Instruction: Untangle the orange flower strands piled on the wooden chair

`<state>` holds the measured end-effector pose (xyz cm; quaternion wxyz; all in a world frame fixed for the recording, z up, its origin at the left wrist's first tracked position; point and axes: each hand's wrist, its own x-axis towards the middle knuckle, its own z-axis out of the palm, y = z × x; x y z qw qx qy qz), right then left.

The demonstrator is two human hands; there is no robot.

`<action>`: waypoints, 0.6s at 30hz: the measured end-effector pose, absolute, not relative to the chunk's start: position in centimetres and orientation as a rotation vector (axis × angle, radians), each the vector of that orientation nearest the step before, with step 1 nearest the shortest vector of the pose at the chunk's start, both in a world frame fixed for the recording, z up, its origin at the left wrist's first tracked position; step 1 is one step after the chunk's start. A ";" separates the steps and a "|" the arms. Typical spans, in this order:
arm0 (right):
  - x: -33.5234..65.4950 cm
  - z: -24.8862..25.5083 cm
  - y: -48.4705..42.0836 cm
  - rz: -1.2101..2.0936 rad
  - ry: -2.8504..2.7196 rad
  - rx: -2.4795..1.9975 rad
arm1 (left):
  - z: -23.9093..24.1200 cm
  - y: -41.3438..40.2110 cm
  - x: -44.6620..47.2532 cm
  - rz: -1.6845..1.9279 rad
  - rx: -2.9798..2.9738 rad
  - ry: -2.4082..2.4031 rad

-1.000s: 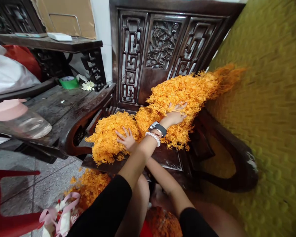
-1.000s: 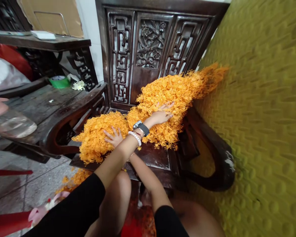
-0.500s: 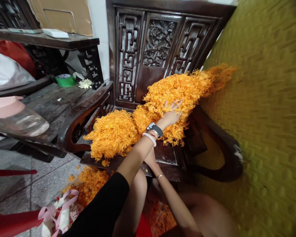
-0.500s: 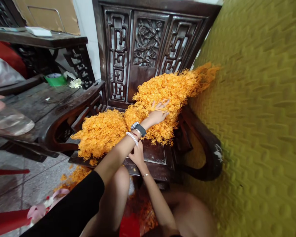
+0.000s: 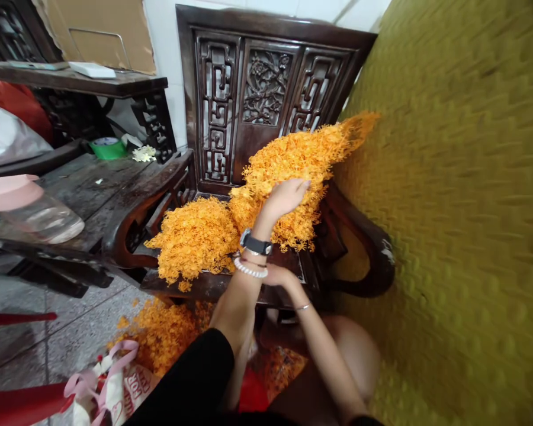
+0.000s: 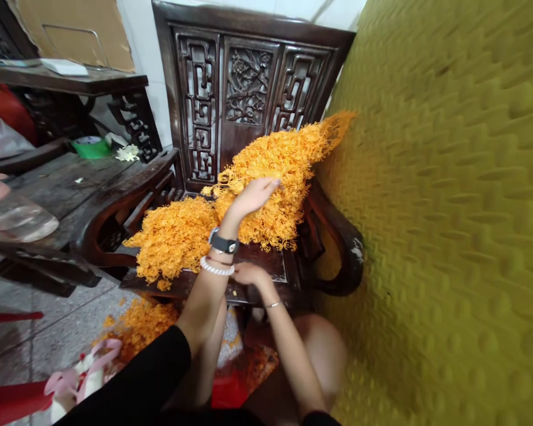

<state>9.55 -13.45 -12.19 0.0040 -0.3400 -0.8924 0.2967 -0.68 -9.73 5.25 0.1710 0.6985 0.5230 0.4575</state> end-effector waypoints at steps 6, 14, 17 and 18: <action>15.4 -11.6 -8.7 0.733 -2.593 -1.853 | 4.3 -16.0 -4.8 1.418 1.663 1.234; 15.2 -15.4 -10.7 0.459 -2.229 -1.806 | 5.0 -24.4 -10.5 1.772 1.354 1.245; 13.2 -15.3 -12.4 0.541 -2.182 -1.691 | 4.5 -26.4 -11.4 1.872 1.222 1.312; 11.7 -14.9 -12.8 0.585 -2.182 -1.616 | 4.2 -26.9 -11.5 1.900 1.189 1.307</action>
